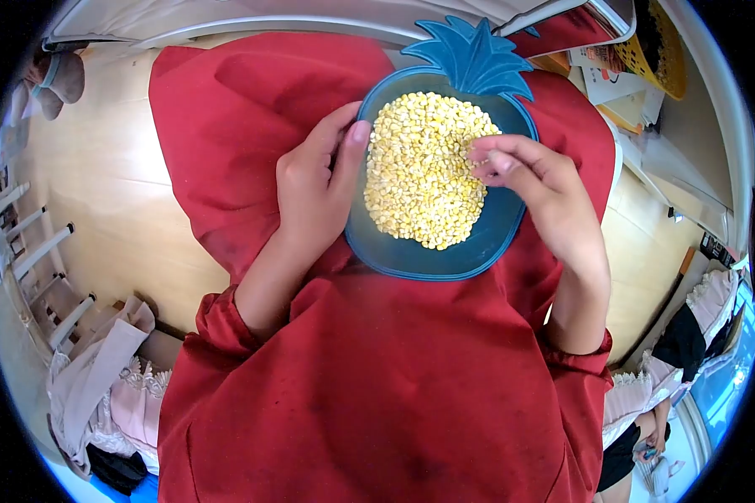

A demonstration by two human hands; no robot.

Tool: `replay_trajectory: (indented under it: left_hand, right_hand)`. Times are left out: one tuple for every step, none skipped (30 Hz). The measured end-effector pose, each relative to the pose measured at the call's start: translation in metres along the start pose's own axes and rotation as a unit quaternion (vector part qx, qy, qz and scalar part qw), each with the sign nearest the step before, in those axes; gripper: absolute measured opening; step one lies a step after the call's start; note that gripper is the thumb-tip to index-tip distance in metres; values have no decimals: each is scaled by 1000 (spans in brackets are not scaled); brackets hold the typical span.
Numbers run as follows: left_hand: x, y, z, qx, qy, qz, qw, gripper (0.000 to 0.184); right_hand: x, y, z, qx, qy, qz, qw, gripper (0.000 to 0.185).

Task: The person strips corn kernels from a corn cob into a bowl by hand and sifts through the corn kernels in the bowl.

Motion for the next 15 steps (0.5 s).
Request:
replay_trajectory:
  left_hand:
    - [0, 0, 0, 1, 3, 0, 1000, 25]
    - [1, 0, 0, 2, 6, 0, 1000, 25]
    - [1, 0, 0, 4, 6, -1, 1000, 26]
    - [0, 1, 0, 5, 6, -3, 1000, 26]
    - [0, 1, 0, 6, 7, -4, 1000, 26]
    - [1, 0, -1, 6, 5, -6, 1000, 26]
    - [2, 0, -1, 7, 3, -8, 1000, 26]
    - [3, 0, -1, 8, 2, -9, 1000, 26]
    - [3, 0, -1, 6, 2, -7, 1000, 26]
    - [3, 0, -1, 5, 1, -4, 1000, 26]
    - [3, 0, -1, 3, 1, -2, 1000, 26]
    - [2, 0, 0, 2, 4, 0, 1000, 26]
    - [2, 0, 0, 1, 6, 3, 1000, 26]
    - [1, 0, 0, 1, 9, 5, 1000, 26]
    - [1, 0, 0, 2, 10, 3, 1000, 26]
  right_hand:
    - [3, 0, 4, 2, -39, -13, 999, 28]
    - [1, 1, 9, -14, -70, -20, 997, 24]
    - [14, 2, 15, -28, -141, -84, 986, 24]
    - [24, 1, 20, -43, -212, -148, 965, 25]
    - [30, 0, 28, -73, -274, -272, 920, 29]
    - [26, 2, 33, -65, -284, -274, 917, 30]
    - [24, 4, 39, -57, -294, -276, 913, 31]
    - [22, 5, 44, -49, -304, -279, 910, 33]
    - [20, 7, 49, -45, -304, -272, 912, 31]
    - [20, 8, 51, -48, -307, -283, 908, 28]
    - [20, 9, 52, -51, -310, -292, 903, 26]
    - [19, 9, 53, -54, -312, -302, 899, 23]
    - [19, 10, 54, -56, -324, -316, 890, 20]
    - [19, 11, 54, -57, -336, -329, 881, 17]
    - [18, 11, 55, -59, -347, -342, 871, 14]
Point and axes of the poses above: each hand's wrist, its own y-axis towards the middle knuckle, its own z-axis out of the palm, x = y × z, the point moved 7 cm from there along y, towards the middle knuckle, and after that the axes turned 14 degrees about -y, right-handed, at the moved point
